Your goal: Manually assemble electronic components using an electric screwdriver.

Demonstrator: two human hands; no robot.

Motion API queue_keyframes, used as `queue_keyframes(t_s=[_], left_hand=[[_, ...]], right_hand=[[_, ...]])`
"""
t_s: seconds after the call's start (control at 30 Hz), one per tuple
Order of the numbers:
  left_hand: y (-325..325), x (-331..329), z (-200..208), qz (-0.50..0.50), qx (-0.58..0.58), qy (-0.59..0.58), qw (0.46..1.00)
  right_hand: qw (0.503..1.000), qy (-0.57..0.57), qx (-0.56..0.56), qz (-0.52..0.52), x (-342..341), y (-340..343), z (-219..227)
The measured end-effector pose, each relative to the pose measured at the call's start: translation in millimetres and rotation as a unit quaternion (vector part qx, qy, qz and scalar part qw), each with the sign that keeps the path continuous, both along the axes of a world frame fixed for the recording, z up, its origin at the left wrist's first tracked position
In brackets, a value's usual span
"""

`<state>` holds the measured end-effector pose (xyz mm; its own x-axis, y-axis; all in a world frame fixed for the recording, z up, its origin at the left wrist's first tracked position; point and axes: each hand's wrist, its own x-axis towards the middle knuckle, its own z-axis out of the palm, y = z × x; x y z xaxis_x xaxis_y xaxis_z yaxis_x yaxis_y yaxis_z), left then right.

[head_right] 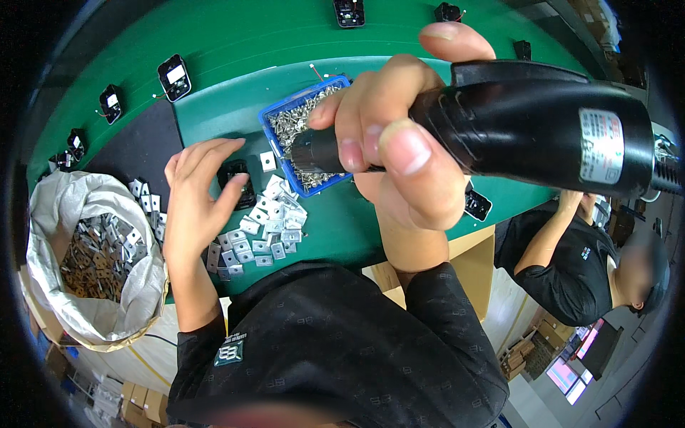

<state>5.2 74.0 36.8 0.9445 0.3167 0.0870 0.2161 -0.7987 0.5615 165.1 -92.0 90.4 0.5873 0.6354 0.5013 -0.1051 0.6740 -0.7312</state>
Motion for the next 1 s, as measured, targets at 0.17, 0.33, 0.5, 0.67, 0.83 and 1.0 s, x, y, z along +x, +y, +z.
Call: queue_keyframes(t_s=[0.17,0.33,0.5,0.67,0.83,1.0], left_hand=[[-26,11,-4,-0.069,-0.060,-0.131,0.987],[-34,19,-11,-0.064,-0.093,-0.183,0.977],[-33,19,-15,-0.068,-0.070,-0.210,0.973],[-36,17,-20,-0.055,-0.063,-0.251,0.964],[-35,16,-18,-0.029,-0.078,-0.258,0.963],[-33,18,-21,-0.042,-0.064,-0.258,0.963]], right_hand=[[0.997,-0.031,0.016,0.061,0,-3,3],[0.997,-0.042,0.006,0.071,0,-3,6],[0.993,-0.056,0.007,0.105,4,-3,7],[0.993,-0.049,0.018,0.106,2,-4,6],[0.994,-0.039,0.001,0.098,-3,-2,5],[0.995,-0.047,-0.013,0.091,-3,-8,12]])
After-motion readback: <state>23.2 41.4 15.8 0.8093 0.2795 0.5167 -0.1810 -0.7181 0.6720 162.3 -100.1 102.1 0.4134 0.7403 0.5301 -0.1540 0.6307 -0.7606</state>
